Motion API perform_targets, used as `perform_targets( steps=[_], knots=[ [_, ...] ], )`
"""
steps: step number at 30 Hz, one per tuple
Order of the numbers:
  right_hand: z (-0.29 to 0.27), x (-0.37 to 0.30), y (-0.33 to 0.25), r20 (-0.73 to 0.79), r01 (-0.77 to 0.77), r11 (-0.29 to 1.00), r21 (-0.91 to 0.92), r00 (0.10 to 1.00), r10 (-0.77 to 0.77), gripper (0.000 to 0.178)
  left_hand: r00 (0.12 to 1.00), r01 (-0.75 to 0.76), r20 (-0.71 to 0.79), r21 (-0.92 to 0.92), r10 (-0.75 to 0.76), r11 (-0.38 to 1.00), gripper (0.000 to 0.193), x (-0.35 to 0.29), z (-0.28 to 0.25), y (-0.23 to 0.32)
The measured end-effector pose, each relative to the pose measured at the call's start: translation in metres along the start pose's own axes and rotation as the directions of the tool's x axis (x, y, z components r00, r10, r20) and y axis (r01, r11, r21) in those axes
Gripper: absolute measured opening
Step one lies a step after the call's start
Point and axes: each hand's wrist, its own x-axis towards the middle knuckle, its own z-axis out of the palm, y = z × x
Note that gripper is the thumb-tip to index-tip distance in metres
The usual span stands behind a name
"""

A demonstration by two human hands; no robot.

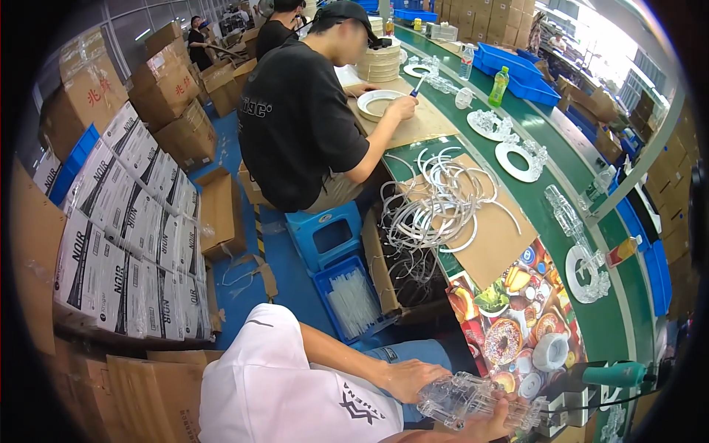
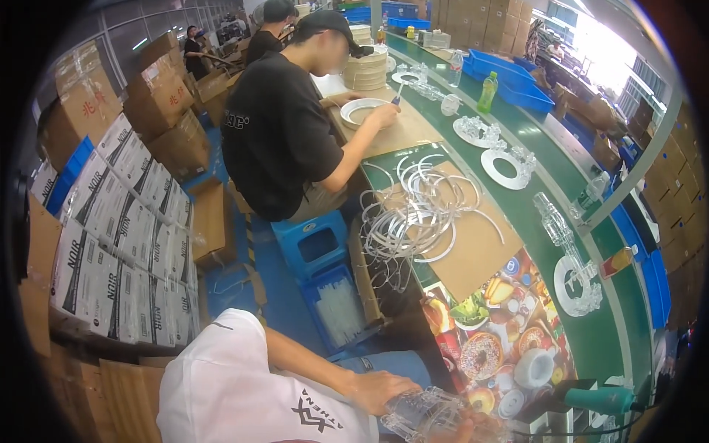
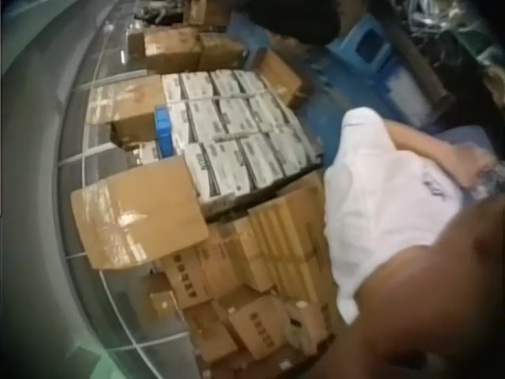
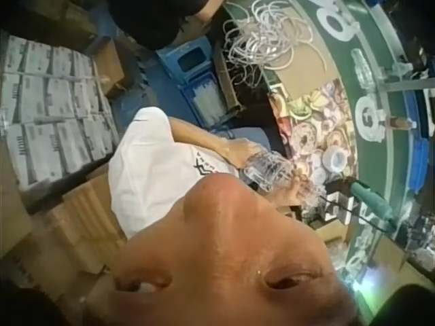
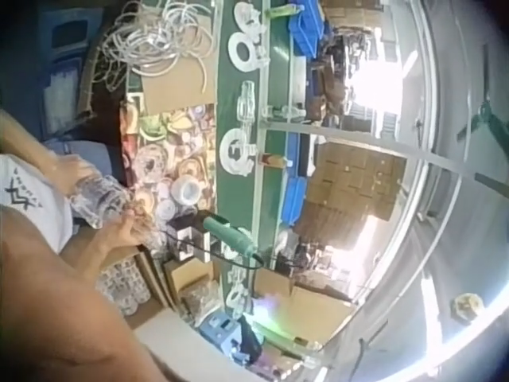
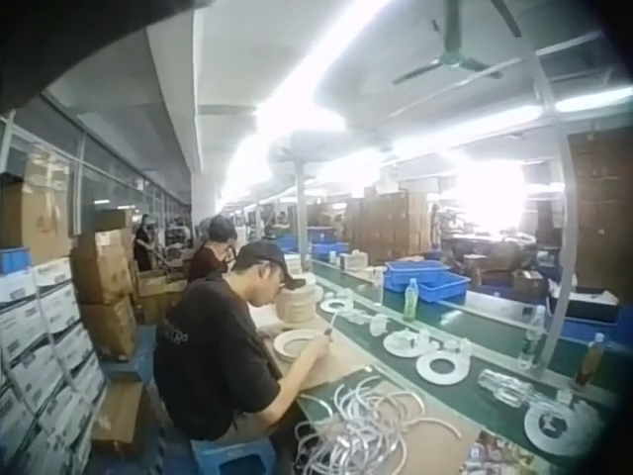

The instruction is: Assembling plastic components on a factory assembly line using an electric screwdriver.

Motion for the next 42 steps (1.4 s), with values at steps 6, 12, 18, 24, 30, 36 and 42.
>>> perform_targets(
  steps=[6, 12, 18, 24, 30, 36, 42],
  knots=[
    [0.019, -0.009, -0.042, 0.23, 0.038, 0.997, 0.074, 0.972, -0.054, 0.038, 0.962, -0.233, 0.125, -0.091, 0.244, 0.968, 0.096, -0.001, -0.02, -0.006],
    [0.01, -0.018, -0.03, 0.64, 0.257, 0.908, -0.331, 0.768, 0.015, 0.064, 0.942, -0.331, -0.002, -0.173, 0.335, 0.928, 0.103, 0.019, -0.067, 0.038],
    [0.035, -0.029, 0.022, 0.54, 0.104, 0.942, -0.319, 0.837, 0.09, 0.038, 0.973, -0.233, 0.005, 0.022, 0.233, 0.972, 0.088, 0.036, -0.048, 0.042],
    [0.013, -0.037, 0.007, 0.438, 0.221, 0.787, -0.576, 0.896, 0.069, 0.063, 0.941, -0.323, 0.094, -0.048, 0.326, 0.945, 0.06, 0.073, -0.03, 0.036],
    [-0.097, -0.078, -0.022, 0.114, -0.005, 0.81, -0.587, 0.99, 0.089, 0.049, 0.946, 0.214, 0.322, -0.525, -0.04, 0.824, 0.051, 0.071, 0.005, 0.001],
    [-0.266, -0.146, 0.021, -0.745, -0.582, 0.602, -0.547, 0.667, -0.032, 0.021, 0.864, 0.197, 0.486, -0.567, 0.132, 0.8, 0.035, 0.089, 0.023, -0.004],
    [-0.385, -0.175, 0.054, -0.737, -0.695, 0.243, -0.676, 0.634, -0.237, 0.018, 0.936, 0.14, 0.343, -0.557, 0.073, 0.819, 0.033, 0.092, 0.024, 0.003]
  ],
)
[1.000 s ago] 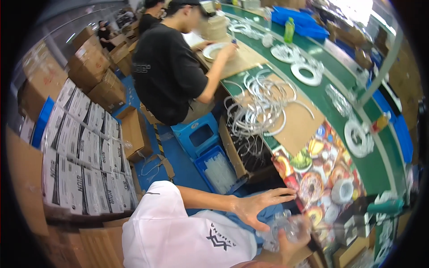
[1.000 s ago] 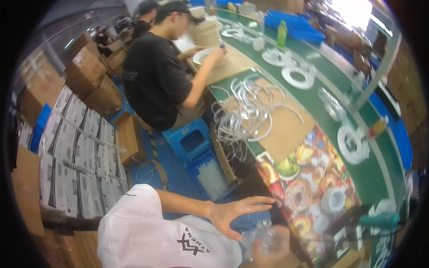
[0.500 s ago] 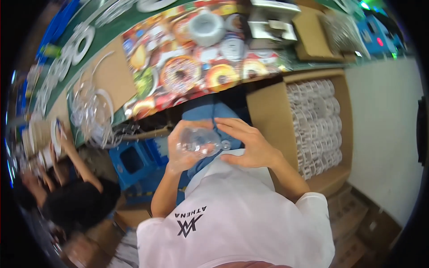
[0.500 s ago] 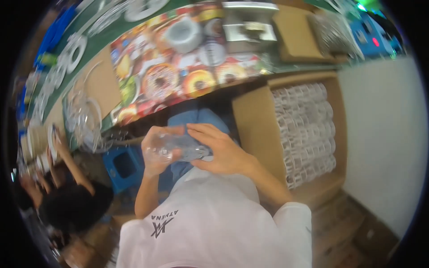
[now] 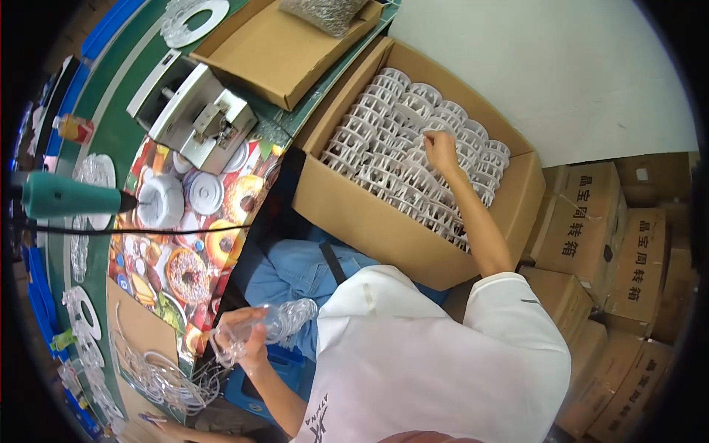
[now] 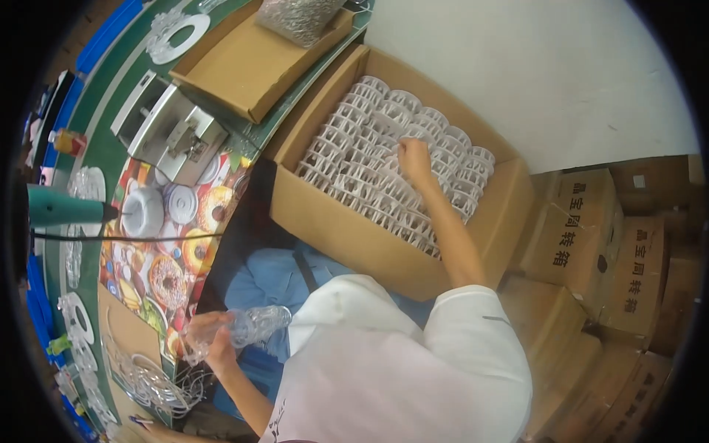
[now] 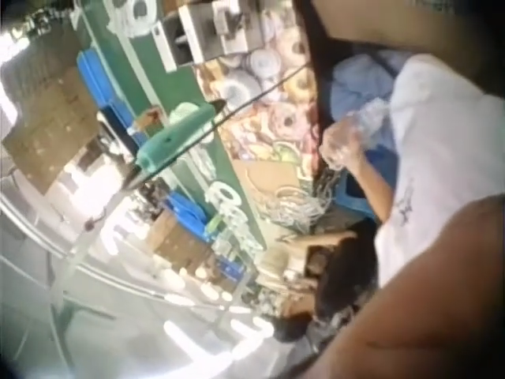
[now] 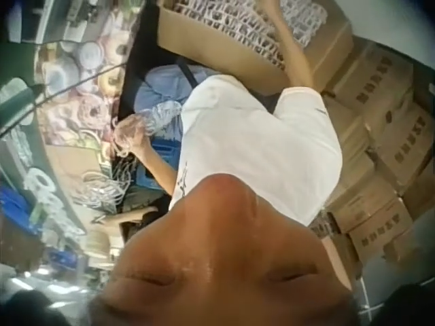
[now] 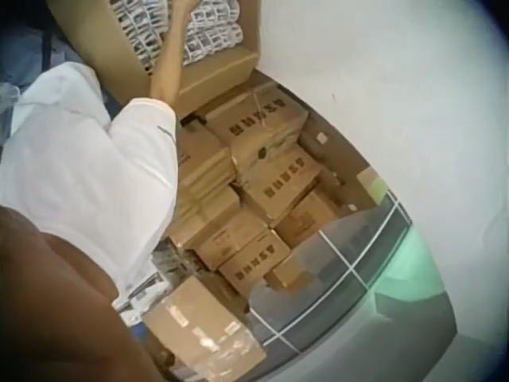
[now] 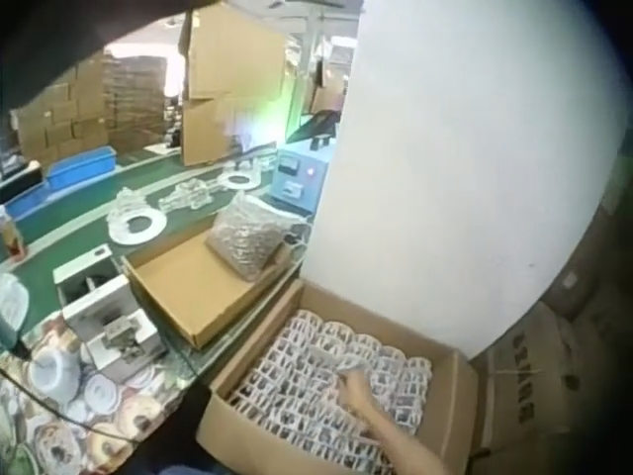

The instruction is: Assembling plastic components on a factory assembly line using an electric screwdriver.

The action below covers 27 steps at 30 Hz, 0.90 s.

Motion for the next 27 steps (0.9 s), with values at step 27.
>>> perform_targets(
  steps=[27],
  knots=[
    [0.061, 0.09, 0.034, -0.176, -0.46, 0.884, -0.087, 0.88, 0.441, 0.032, 0.997, -0.01, -0.072, 0.096, 0.017, 0.995, 0.032, -0.004, -0.008, 0.016]
  ],
)
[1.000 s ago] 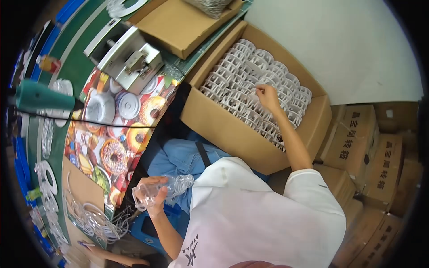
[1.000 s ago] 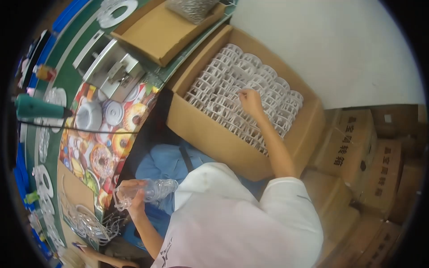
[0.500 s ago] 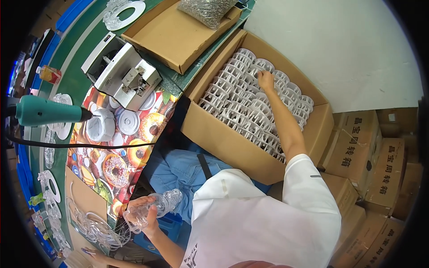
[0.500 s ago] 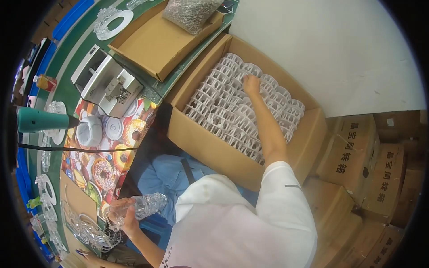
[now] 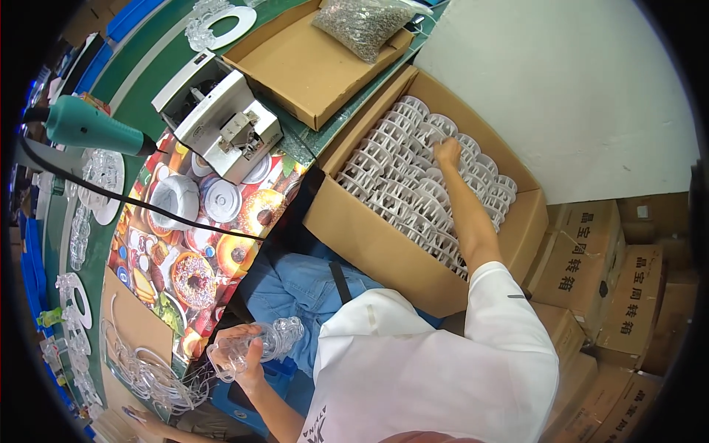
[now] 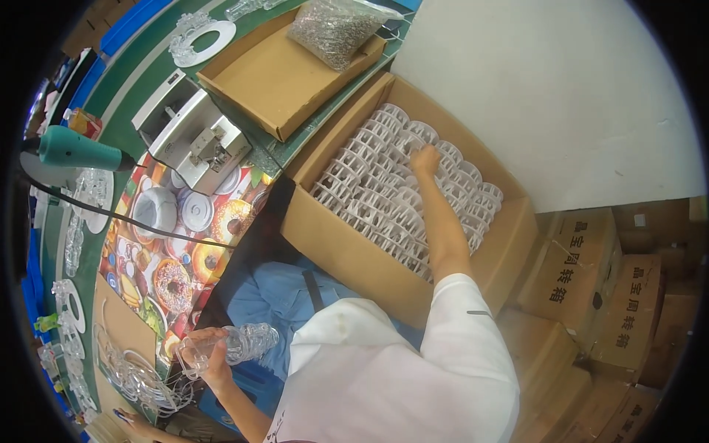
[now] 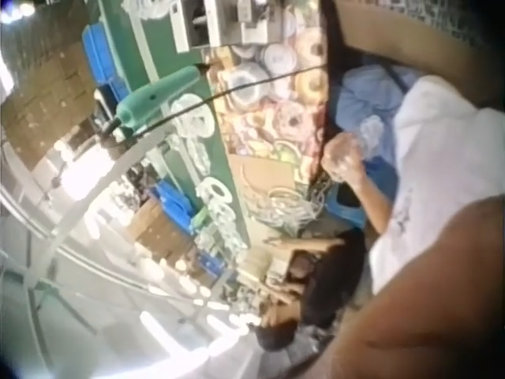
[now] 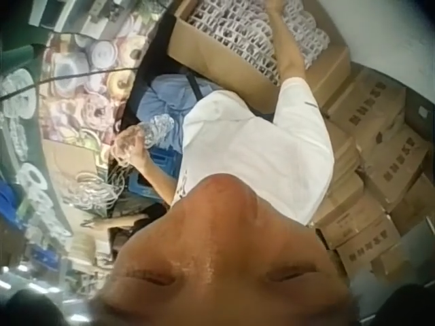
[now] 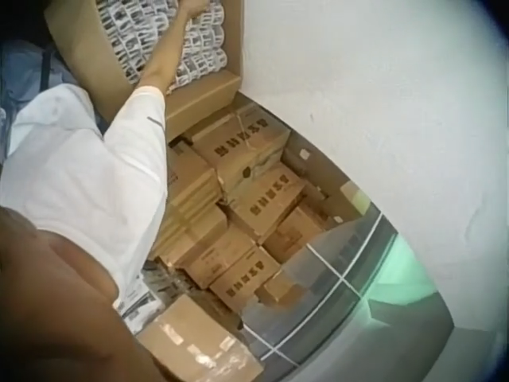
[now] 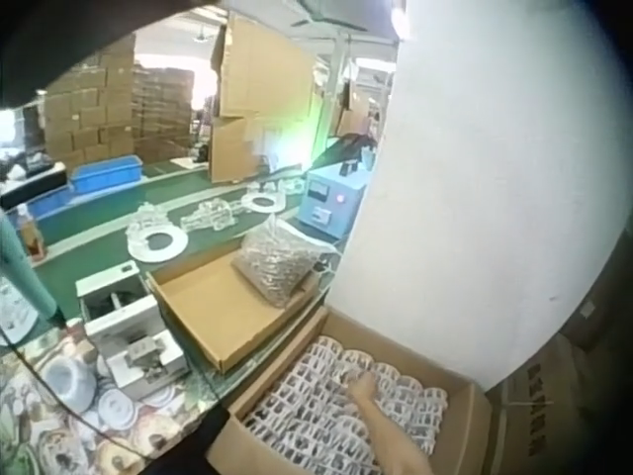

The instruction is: Assembling plastic components on a factory assembly line using an electric screwdriver.

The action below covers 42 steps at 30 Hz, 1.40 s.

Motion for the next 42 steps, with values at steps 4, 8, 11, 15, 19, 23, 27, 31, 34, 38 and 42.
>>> perform_targets(
  steps=[4, 8, 11, 15, 19, 23, 27, 31, 34, 38, 42],
  knots=[
    [-0.014, -0.008, -0.014, -0.044, -0.202, 0.978, -0.051, 0.979, 0.2, 0.035, 0.994, -0.009, -0.11, -0.05, 0.004, 0.999, 0.033, 0.001, 0.009, 0.003],
    [-0.024, -0.013, -0.031, -0.049, -0.324, 0.944, -0.053, 0.946, 0.322, 0.042, 0.995, -0.046, -0.087, -0.049, 0.042, 0.998, 0.031, -0.006, 0.006, 0.003],
    [-0.022, -0.013, -0.03, -0.028, -0.372, 0.928, 0.012, 0.928, 0.372, 0.043, 0.997, -0.043, -0.068, -0.046, 0.039, 0.998, 0.032, -0.009, 0.004, 0.003],
    [-0.026, -0.008, -0.027, -0.036, -0.391, 0.916, 0.092, 0.918, 0.395, 0.038, 0.995, 0.018, -0.094, -0.051, -0.023, 0.999, 0.032, -0.006, 0.006, 0.006],
    [-0.03, -0.01, -0.01, 0.029, -0.293, 0.804, 0.517, 0.945, 0.326, 0.023, 0.997, 0.006, -0.076, -0.028, -0.008, 1.0, 0.031, -0.006, 0.007, 0.005],
    [-0.039, -0.034, 0.004, 0.196, -0.289, 0.619, 0.73, 0.957, 0.215, 0.019, 0.995, -0.007, -0.098, -0.021, 0.004, 1.0, 0.033, -0.004, 0.015, 0.005],
    [-0.072, -0.071, -0.002, 0.135, -0.118, 0.572, 0.812, 0.991, 0.013, 0.024, 0.999, -0.018, -0.046, 0.001, 0.018, 1.0, 0.034, 0.002, 0.016, 0.005],
    [-0.138, -0.115, -0.039, -0.088, 0.217, 0.455, 0.864, 0.954, -0.288, 0.018, 0.991, -0.126, -0.041, 0.105, 0.131, 0.986, 0.03, 0.009, 0.037, 0.028],
    [-0.155, -0.134, -0.045, -0.131, 0.235, 0.298, 0.925, 0.935, -0.331, 0.018, 0.974, -0.224, 0.058, 0.374, 0.218, 0.9, 0.024, 0.022, 0.065, 0.048],
    [-0.2, -0.164, -0.068, 0.017, 0.019, 0.071, 0.997, 0.879, -0.476, 0.022, 0.943, -0.277, 0.29, 0.414, 0.163, 0.867, 0.028, 0.037, 0.093, 0.046],
    [-0.229, -0.175, -0.091, 0.074, -0.03, 0.081, 0.996, 0.771, -0.632, 0.021, 0.931, -0.309, 0.318, 0.43, 0.178, 0.848, 0.028, 0.05, 0.134, 0.046]
  ],
)
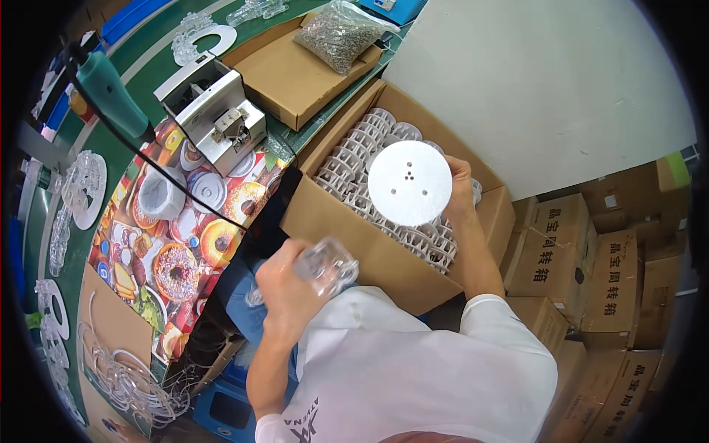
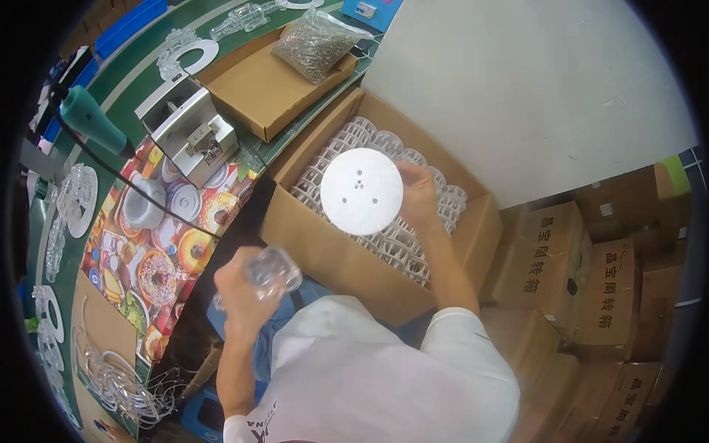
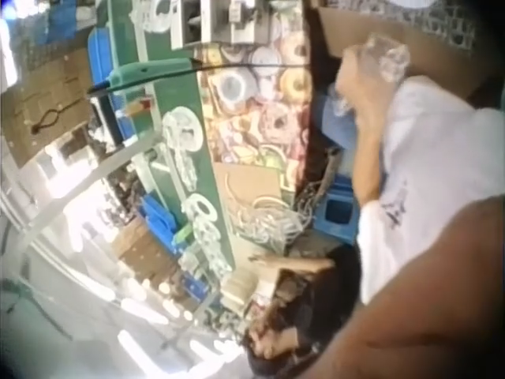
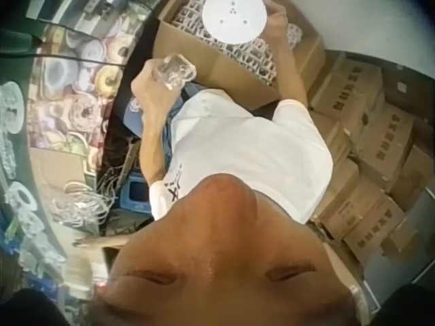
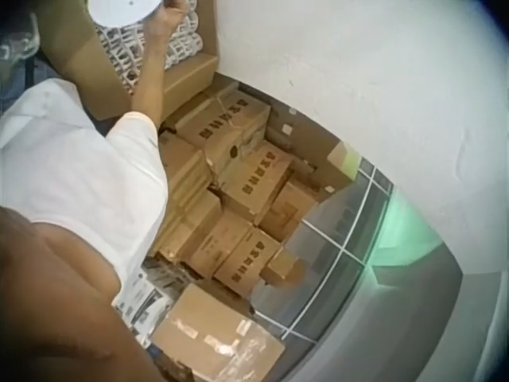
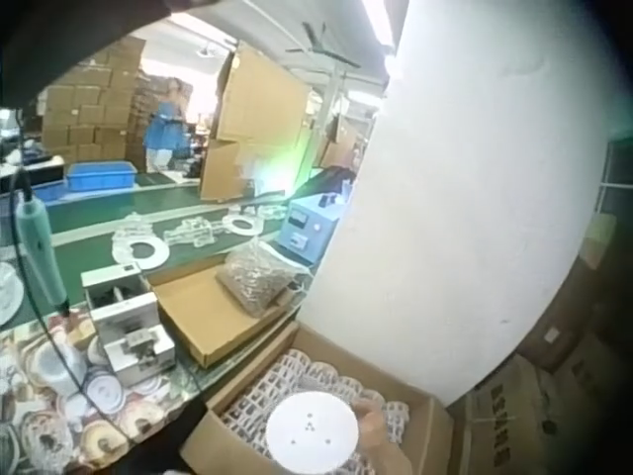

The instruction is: Assembling plastic components on a factory assembly line using an electric screwdriver.

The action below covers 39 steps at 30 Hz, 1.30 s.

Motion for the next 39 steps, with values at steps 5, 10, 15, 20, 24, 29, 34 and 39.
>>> perform_targets(
  steps=[5, 10, 15, 20, 24, 29, 34, 39],
  knots=[
    [0.031, 0.01, -0.03, 0.175, 0.092, 0.994, -0.058, 0.981, -0.08, 0.017, 0.989, 0.08, 0.12, 0.066, -0.088, 0.995, 0.03, 0.022, 0.018, 0.007],
    [0.036, 0.016, -0.042, 0.305, -0.06, 0.987, -0.149, 0.947, 0.104, 0.016, 0.913, 0.161, 0.366, 0.086, -0.181, 0.983, 0.024, 0.036, 0.017, 0.015],
    [0.055, 0.03, -0.045, 0.483, 0.007, 0.931, -0.366, 0.856, 0.183, 0.016, 0.851, 0.199, 0.49, 0.028, -0.187, 0.98, 0.023, 0.04, 0.016, 0.017],
    [0.064, 0.04, -0.042, 0.54, 0.043, 0.899, -0.435, 0.812, 0.222, 0.016, 0.808, 0.221, 0.552, 0.044, -0.208, 0.974, 0.022, 0.042, 0.018, 0.02],
    [0.069, 0.042, -0.041, 0.553, 0.062, 0.868, -0.493, 0.792, 0.257, 0.017, 0.797, 0.192, 0.573, 0.064, -0.194, 0.979, 0.021, 0.044, 0.02, 0.014],
    [0.083, 0.046, -0.046, 0.592, 0.189, 0.753, -0.63, 0.745, 0.308, 0.016, 0.787, 0.195, 0.568, 0.141, -0.24, 0.971, 0.03, 0.044, 0.026, 0.005],
    [0.097, 0.042, -0.041, 0.607, 0.339, 0.636, -0.693, 0.751, 0.261, 0.015, 0.777, 0.234, 0.57, 0.132, -0.267, 0.963, 0.031, 0.044, 0.031, -0.006],
    [0.105, 0.042, -0.042, 0.585, 0.37, 0.538, -0.757, 0.751, 0.307, 0.015, 0.733, 0.273, 0.623, 0.102, -0.275, 0.957, 0.032, 0.045, 0.028, -0.012]
  ],
)
